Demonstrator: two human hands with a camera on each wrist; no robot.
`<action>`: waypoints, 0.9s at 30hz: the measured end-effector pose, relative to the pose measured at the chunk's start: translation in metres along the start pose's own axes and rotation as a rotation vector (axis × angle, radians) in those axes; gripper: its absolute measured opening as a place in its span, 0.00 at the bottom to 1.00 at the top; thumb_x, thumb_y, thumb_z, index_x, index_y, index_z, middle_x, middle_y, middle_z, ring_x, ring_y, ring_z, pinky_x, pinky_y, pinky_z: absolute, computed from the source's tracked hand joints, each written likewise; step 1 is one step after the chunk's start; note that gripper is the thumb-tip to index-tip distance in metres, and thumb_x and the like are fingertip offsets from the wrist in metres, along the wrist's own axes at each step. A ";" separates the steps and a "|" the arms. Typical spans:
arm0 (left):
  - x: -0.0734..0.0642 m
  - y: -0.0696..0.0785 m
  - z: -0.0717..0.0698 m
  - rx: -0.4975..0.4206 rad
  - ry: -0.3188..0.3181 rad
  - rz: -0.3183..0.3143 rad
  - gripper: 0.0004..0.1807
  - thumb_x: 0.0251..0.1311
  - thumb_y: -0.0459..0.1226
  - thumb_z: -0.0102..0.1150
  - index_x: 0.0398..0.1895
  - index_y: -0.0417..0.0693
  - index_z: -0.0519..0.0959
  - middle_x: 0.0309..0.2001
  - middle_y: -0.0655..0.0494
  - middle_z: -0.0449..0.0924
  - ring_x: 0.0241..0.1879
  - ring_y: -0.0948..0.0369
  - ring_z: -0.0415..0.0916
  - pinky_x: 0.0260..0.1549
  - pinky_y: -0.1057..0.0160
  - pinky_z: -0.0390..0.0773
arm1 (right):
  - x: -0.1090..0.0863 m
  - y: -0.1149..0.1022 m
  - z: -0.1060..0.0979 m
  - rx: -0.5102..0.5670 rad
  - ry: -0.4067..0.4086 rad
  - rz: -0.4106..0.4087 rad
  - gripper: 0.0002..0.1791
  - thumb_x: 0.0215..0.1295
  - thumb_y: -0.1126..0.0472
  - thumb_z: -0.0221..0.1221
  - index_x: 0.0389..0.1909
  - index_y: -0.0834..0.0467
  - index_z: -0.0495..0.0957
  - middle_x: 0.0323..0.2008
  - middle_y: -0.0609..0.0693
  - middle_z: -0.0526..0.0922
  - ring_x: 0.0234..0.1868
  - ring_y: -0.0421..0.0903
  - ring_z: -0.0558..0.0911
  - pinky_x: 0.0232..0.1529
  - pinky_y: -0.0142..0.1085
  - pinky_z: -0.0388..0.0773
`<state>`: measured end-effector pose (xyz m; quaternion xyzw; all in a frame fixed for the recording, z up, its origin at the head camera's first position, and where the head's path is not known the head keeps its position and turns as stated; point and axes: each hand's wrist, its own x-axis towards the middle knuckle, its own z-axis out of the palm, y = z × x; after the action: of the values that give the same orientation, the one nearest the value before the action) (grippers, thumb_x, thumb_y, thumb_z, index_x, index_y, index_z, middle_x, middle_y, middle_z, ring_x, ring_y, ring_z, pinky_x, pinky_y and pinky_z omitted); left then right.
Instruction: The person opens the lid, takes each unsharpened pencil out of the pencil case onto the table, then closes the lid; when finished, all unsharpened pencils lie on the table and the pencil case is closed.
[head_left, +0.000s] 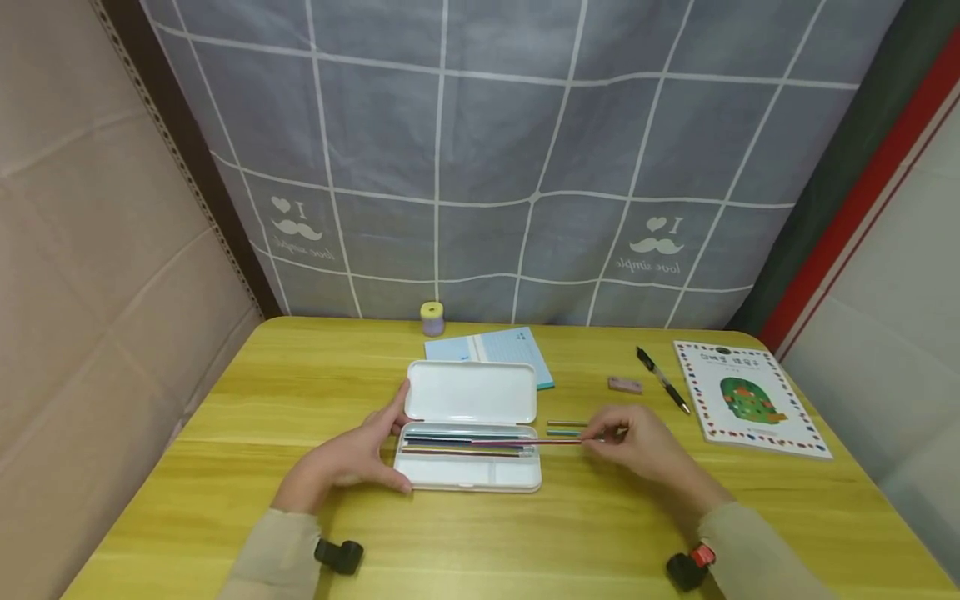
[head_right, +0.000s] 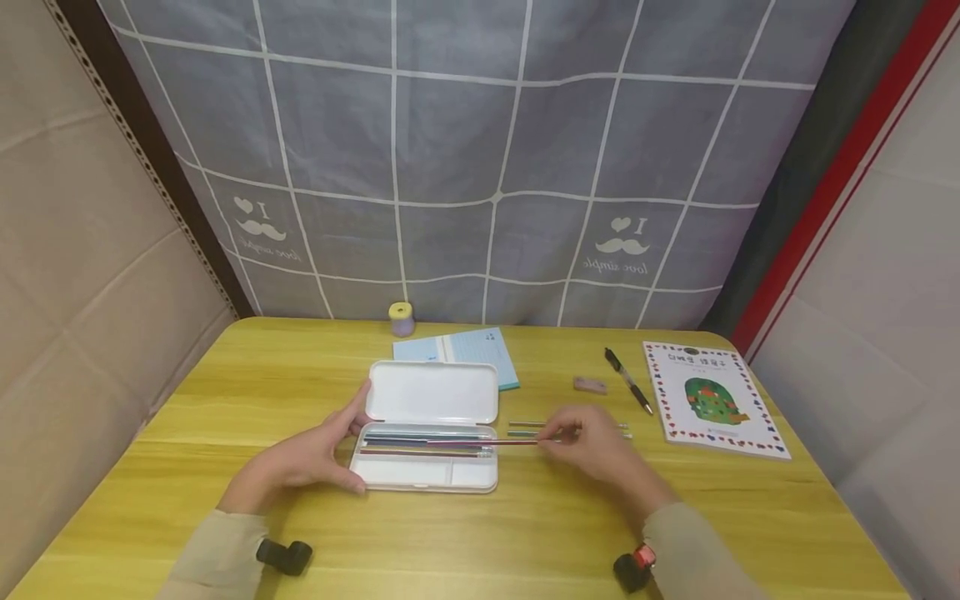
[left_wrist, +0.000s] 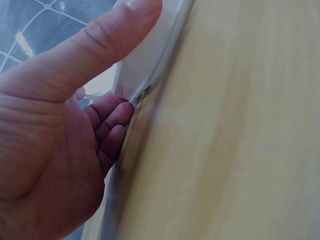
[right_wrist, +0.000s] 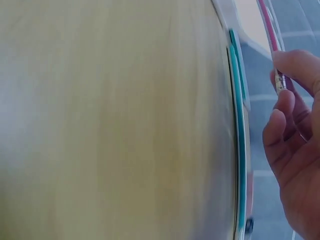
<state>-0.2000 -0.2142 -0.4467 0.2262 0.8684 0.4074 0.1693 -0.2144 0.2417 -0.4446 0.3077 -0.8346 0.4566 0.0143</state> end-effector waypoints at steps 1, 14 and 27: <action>0.000 0.000 0.000 0.001 -0.002 -0.001 0.82 0.45 0.46 0.86 0.84 0.50 0.23 0.65 0.51 0.69 0.64 0.52 0.64 0.68 0.41 0.61 | -0.004 0.002 -0.004 -0.005 0.008 0.002 0.08 0.62 0.70 0.72 0.35 0.53 0.91 0.34 0.51 0.88 0.28 0.36 0.77 0.28 0.31 0.76; -0.002 0.001 0.000 0.009 -0.001 -0.005 0.83 0.45 0.45 0.86 0.84 0.49 0.22 0.65 0.51 0.68 0.64 0.52 0.64 0.68 0.42 0.61 | -0.036 0.023 -0.038 -0.099 0.073 0.004 0.11 0.60 0.70 0.73 0.35 0.49 0.91 0.35 0.51 0.89 0.30 0.35 0.79 0.28 0.30 0.77; 0.000 0.001 -0.001 -0.014 -0.001 0.001 0.82 0.45 0.44 0.86 0.84 0.50 0.23 0.63 0.50 0.69 0.63 0.52 0.63 0.68 0.43 0.62 | -0.049 0.031 -0.053 -0.203 0.099 0.063 0.12 0.59 0.69 0.74 0.35 0.46 0.91 0.36 0.47 0.89 0.36 0.34 0.82 0.34 0.29 0.77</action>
<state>-0.2000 -0.2147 -0.4454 0.2255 0.8653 0.4135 0.1713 -0.2049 0.3190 -0.4523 0.2555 -0.8841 0.3846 0.0723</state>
